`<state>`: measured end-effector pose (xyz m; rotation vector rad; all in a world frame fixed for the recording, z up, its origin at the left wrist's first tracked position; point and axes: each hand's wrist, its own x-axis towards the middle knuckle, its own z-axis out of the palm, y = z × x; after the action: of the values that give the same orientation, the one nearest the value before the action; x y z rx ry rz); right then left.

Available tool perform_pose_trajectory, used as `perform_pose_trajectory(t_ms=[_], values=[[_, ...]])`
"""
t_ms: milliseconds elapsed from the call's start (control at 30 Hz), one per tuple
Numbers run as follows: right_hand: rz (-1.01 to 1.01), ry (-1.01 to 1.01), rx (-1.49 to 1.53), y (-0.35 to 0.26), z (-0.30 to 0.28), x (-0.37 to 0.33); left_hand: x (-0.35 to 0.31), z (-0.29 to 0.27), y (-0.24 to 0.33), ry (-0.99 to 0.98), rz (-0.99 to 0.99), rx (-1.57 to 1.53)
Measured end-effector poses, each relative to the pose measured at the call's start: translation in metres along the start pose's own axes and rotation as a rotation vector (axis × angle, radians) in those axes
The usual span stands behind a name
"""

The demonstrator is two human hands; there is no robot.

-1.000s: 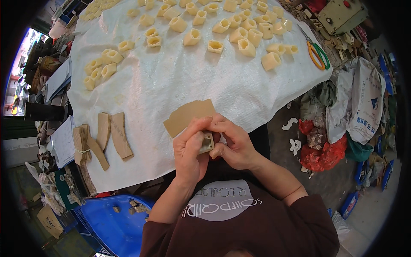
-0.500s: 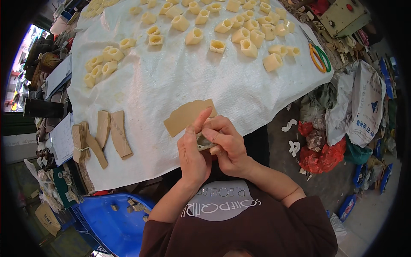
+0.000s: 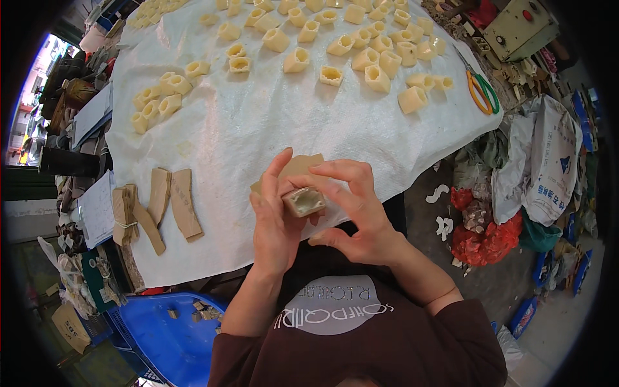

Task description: The person sands the edges of small, hollow, yellowish plastic components using a piece of sandpaper. They handle the parts one at a time, rotating them to smooth the surfaces, and place the finished items on a white sheet on the table.

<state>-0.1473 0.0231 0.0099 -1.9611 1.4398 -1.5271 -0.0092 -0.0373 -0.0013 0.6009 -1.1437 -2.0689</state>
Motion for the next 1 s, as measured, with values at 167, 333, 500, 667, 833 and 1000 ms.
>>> perform_pose_trajectory(t_ms=[167, 333, 500, 667, 833, 1000], values=[[0.036, -0.156, -0.314, -0.009, -0.010, 0.006, -0.009, 0.013, 0.011, -0.012, 0.315, 0.717], [0.468, 0.193, 0.619, 0.009, -0.003, -0.004, -0.009, 0.018, -0.006, 0.082, 0.278, 0.372], [0.476, 0.139, 0.575, 0.008, 0.010, -0.017, -0.004, 0.015, -0.021, 0.061, 0.137, 0.143], [0.586, 0.159, 0.649, 0.004, 0.010, -0.016, -0.005, 0.031, -0.011, 0.077, 0.032, -0.052], [0.403, 0.204, 0.524, 0.014, 0.018, -0.019, -0.005, 0.028, -0.019, 0.066, 0.040, -0.090], [0.747, 0.169, 0.916, 0.002, 0.011, -0.015, -0.001, 0.028, -0.010, 0.030, 0.010, -0.268]])
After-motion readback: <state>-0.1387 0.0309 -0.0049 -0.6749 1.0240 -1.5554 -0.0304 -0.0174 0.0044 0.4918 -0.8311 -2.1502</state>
